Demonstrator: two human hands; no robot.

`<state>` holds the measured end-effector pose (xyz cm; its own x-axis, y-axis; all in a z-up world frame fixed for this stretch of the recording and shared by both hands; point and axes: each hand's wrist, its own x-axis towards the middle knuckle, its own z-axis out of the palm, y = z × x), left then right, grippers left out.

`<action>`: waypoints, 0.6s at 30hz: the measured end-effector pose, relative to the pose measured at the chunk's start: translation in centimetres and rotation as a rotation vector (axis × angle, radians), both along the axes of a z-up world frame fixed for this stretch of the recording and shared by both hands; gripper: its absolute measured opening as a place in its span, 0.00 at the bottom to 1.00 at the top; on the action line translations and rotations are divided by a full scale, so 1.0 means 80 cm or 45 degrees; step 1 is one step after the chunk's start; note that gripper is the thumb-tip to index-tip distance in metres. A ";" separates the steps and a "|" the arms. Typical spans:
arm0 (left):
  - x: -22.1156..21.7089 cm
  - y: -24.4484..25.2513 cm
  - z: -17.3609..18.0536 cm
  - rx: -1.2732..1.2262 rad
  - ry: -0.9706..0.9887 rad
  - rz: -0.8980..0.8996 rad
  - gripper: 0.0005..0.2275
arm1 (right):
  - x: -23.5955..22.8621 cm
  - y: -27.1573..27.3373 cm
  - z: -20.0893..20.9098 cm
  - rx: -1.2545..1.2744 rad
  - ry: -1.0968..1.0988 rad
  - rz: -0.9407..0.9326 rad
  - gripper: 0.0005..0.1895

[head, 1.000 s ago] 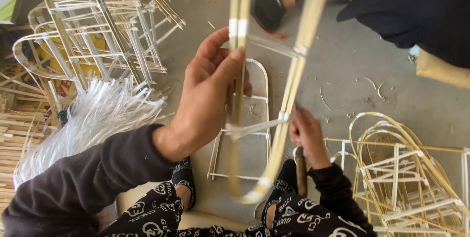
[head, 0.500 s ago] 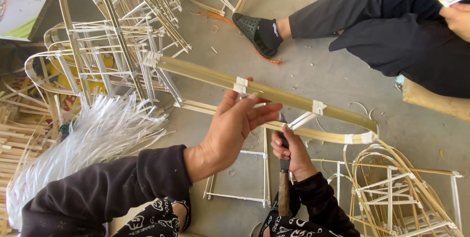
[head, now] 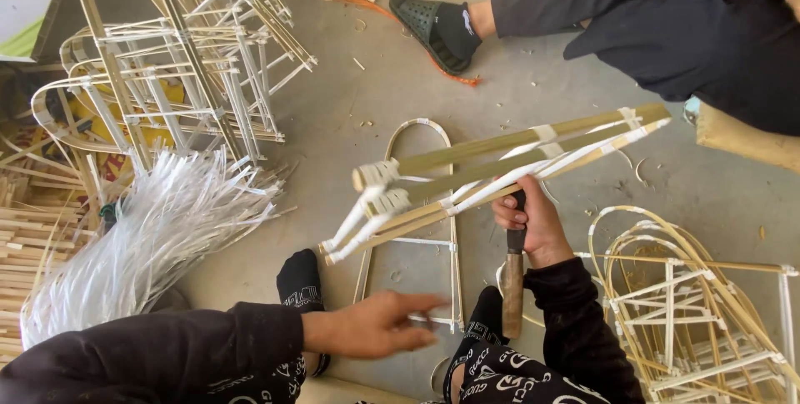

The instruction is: Assembling bamboo or wooden furniture frames using hands and a small knife.

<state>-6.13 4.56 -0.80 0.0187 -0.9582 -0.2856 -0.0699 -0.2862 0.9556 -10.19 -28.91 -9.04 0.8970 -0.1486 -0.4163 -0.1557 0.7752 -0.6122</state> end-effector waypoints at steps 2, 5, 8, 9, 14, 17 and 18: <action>0.025 0.035 -0.106 0.192 0.342 0.098 0.23 | -0.005 -0.010 -0.014 -0.030 -0.074 0.040 0.14; 0.067 0.040 -0.121 0.502 0.980 0.521 0.21 | -0.002 -0.002 0.005 -0.172 -0.021 0.058 0.16; 0.085 0.029 -0.069 0.626 1.225 0.880 0.25 | -0.008 -0.006 -0.014 -0.188 0.002 0.114 0.18; 0.093 0.026 -0.051 0.628 1.159 0.905 0.26 | -0.007 -0.013 -0.029 -0.102 -0.120 0.179 0.17; 0.088 0.050 -0.077 -0.160 0.862 0.501 0.22 | 0.008 0.012 0.036 -0.194 0.099 0.138 0.20; 0.089 0.030 -0.045 0.062 0.975 0.751 0.18 | 0.003 0.041 0.045 -0.254 0.182 0.160 0.29; 0.092 0.018 -0.014 0.132 0.796 0.736 0.20 | 0.001 0.050 0.044 -0.343 0.276 0.167 0.35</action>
<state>1.27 5.96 -1.90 0.3058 -0.8152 -0.4919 0.6449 -0.2027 0.7369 -10.14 -24.90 -5.55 0.8108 -0.1688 -0.5604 -0.3915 0.5553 -0.7337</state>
